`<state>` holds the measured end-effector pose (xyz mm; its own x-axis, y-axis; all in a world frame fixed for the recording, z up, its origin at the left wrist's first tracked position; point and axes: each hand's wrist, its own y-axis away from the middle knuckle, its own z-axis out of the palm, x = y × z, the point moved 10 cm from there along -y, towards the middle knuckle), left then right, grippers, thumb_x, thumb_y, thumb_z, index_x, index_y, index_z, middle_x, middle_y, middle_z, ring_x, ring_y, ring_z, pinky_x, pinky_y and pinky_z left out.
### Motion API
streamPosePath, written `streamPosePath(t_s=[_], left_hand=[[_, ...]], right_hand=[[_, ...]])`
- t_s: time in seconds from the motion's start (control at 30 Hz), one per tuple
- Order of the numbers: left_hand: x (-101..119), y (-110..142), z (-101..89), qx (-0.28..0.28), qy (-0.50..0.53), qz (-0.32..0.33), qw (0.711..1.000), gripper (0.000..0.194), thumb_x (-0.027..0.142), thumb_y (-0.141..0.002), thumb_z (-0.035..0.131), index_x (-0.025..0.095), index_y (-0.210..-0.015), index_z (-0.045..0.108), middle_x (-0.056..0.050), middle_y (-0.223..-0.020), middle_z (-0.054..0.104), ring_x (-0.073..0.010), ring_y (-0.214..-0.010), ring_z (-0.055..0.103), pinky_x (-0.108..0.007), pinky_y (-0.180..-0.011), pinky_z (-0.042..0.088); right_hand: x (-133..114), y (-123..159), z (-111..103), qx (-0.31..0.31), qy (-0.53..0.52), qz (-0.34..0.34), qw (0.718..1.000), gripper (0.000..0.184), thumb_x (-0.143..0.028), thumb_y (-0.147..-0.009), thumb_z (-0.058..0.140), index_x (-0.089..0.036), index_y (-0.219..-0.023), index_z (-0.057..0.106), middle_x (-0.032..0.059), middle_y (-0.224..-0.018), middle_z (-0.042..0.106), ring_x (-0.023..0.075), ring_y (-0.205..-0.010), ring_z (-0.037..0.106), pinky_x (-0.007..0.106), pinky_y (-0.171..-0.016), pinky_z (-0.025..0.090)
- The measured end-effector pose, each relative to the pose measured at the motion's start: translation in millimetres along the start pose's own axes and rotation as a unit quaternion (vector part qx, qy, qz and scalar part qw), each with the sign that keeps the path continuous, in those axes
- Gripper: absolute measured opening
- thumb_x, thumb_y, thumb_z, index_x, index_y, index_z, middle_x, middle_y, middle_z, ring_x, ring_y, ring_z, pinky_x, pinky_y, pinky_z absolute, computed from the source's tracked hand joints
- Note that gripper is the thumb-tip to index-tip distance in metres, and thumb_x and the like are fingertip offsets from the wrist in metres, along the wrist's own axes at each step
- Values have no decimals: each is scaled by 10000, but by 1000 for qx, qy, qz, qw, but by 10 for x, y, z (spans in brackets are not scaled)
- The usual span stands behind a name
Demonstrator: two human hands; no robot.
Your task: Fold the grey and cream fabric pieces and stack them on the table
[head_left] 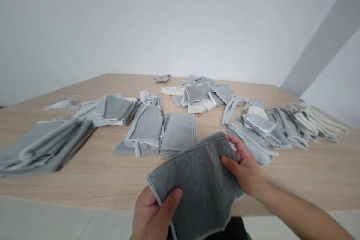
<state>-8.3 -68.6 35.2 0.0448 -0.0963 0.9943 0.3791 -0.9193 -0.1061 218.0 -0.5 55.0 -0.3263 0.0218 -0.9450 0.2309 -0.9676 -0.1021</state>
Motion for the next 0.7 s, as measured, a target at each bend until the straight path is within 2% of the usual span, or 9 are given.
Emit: streamPosePath(t_s=[0.1, 0.27, 0.4, 0.5, 0.6, 0.7], left_hand=[[-19, -41, -12, 1, 8, -6, 1000, 274, 448, -679, 730, 180, -732, 741, -29, -708, 726, -218, -675, 664, -296, -642, 537], [81, -66, 10, 4, 0, 21, 1000, 242, 404, -715, 709, 174, -780, 746, -11, -700, 715, -209, -707, 664, -275, -654, 521], [62, -65, -41, 48, 8, 24, 999, 240, 404, -724, 710, 183, -818, 708, 12, -673, 697, -160, -627, 637, -234, -600, 500], [21, -56, -95, 93, 44, 19, 995, 275, 382, -702, 741, 201, -872, 623, 33, -630, 679, -137, -560, 624, -208, -545, 485], [-126, -63, -50, 98, 138, -51, 984, 484, 356, -676, 774, 242, -1068, 515, 49, -646, 690, -180, -635, 687, -265, -616, 544], [-291, -89, 147, 28, 224, -141, 964, 606, 335, -676, 782, 222, -1195, 490, -3, -770, 733, -221, -737, 715, -334, -688, 570]], right_hand=[[32, 13, -33, 39, -13, 8, 999, 613, -325, -770, 747, -292, -1229, 342, -21, -782, 705, 172, -591, 678, 270, -521, 540], [-2, -10, -116, 78, -8, -1, 997, 644, -328, -746, 763, -275, -1217, 328, -17, -775, 703, 184, -613, 684, 285, -536, 548], [21, -22, -133, 83, 6, 13, 996, 620, -356, -737, 762, -273, -1199, 356, -9, -767, 704, 201, -596, 676, 315, -531, 543], [21, -16, -142, 88, 15, 8, 996, 616, -371, -731, 764, -271, -1196, 373, -8, -750, 698, 203, -582, 665, 314, -515, 531], [8, -5, -174, 102, 18, -5, 995, 637, -370, -729, 771, -269, -1213, 369, -17, -719, 682, 193, -567, 654, 297, -503, 521], [6, 7, -190, 104, 12, -8, 994, 700, -366, -724, 781, -280, -1262, 340, -34, -678, 660, 181, -537, 639, 286, -488, 515]])
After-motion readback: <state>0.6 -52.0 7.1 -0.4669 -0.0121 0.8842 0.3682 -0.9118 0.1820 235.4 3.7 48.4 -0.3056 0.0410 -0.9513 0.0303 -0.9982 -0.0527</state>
